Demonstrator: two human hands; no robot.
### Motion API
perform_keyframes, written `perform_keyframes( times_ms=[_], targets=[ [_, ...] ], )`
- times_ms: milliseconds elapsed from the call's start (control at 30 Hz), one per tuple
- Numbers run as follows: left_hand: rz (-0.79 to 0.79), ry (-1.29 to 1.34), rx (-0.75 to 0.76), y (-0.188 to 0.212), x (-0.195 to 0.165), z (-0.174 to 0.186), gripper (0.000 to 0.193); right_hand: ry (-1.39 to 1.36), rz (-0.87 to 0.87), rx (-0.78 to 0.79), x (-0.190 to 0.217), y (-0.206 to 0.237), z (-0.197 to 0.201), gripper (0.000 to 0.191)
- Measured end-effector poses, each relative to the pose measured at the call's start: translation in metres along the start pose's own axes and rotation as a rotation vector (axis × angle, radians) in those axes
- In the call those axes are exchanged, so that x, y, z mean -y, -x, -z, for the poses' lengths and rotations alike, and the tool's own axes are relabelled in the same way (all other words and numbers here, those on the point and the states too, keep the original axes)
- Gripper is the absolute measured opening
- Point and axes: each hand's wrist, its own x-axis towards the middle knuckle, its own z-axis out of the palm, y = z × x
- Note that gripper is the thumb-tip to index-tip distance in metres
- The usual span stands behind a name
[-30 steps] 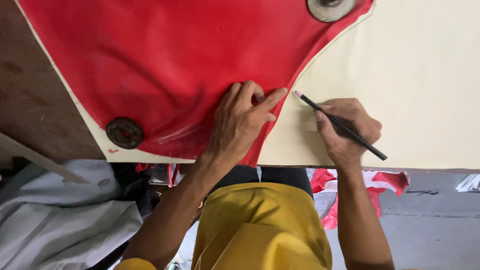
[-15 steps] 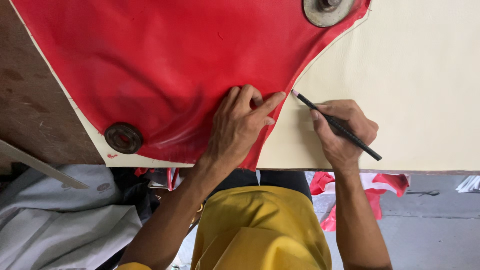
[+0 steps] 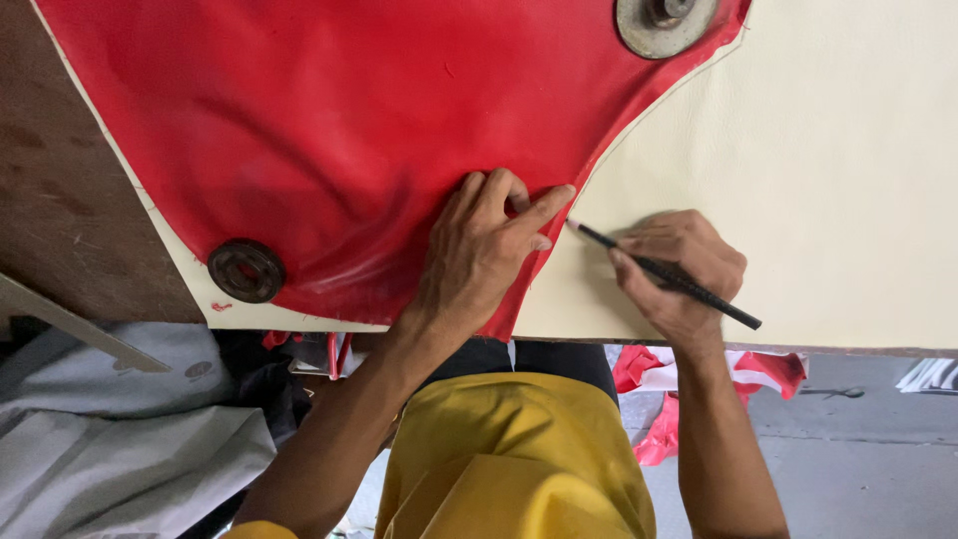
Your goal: The person arranges red vinyl fabric pieces on a white pattern sheet on a work table, holding them flat with round metal weights and a steel ruler, and traces around the edges of the pieces with a black marker, repositioning pieces to trace different edges.
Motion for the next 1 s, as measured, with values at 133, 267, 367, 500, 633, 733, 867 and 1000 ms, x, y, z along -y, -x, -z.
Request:
perform_keyframes(
  times_ms=[133, 267, 367, 500, 633, 733, 867, 1000],
  targets=[
    [-0.001, 0.006, 0.006, 0.001, -0.001, 0.002, 0.057, 0.03, -0.005, 0.003, -0.001, 0.002, 0.0, 0.015],
    [0.001, 0.0, 0.0, 0.002, -0.001, 0.0, 0.056, -0.048, 0.068, 0.047, -0.01, 0.006, 0.003, 0.015],
    [0.0, -0.001, -0.04, 0.009, -0.001, -0.004, 0.054, -0.176, -0.069, -0.03, -0.016, 0.012, 0.006, 0.014],
    [0.038, 0.009, -0.121, 0.032, -0.013, -0.011, 0.038, -0.302, -0.117, -0.089, -0.009, 0.014, 0.01, 0.01],
    [0.044, -0.085, -0.268, 0.061, -0.036, -0.02, 0.04, -0.096, -0.005, -0.071, 0.029, 0.006, 0.004, 0.013],
    [0.113, 0.041, -0.368, 0.095, -0.059, -0.025, 0.039, 0.06, 0.173, 0.052, 0.064, -0.004, -0.009, 0.019],
    [0.538, 0.254, -0.574, 0.149, -0.06, -0.024, 0.036, 0.204, 0.406, 0.209, 0.086, -0.023, -0.038, 0.032],
    [0.938, 0.547, -0.914, 0.186, -0.022, -0.019, 0.041, 0.292, 0.589, 0.358, 0.096, -0.03, -0.053, 0.039]
  ],
)
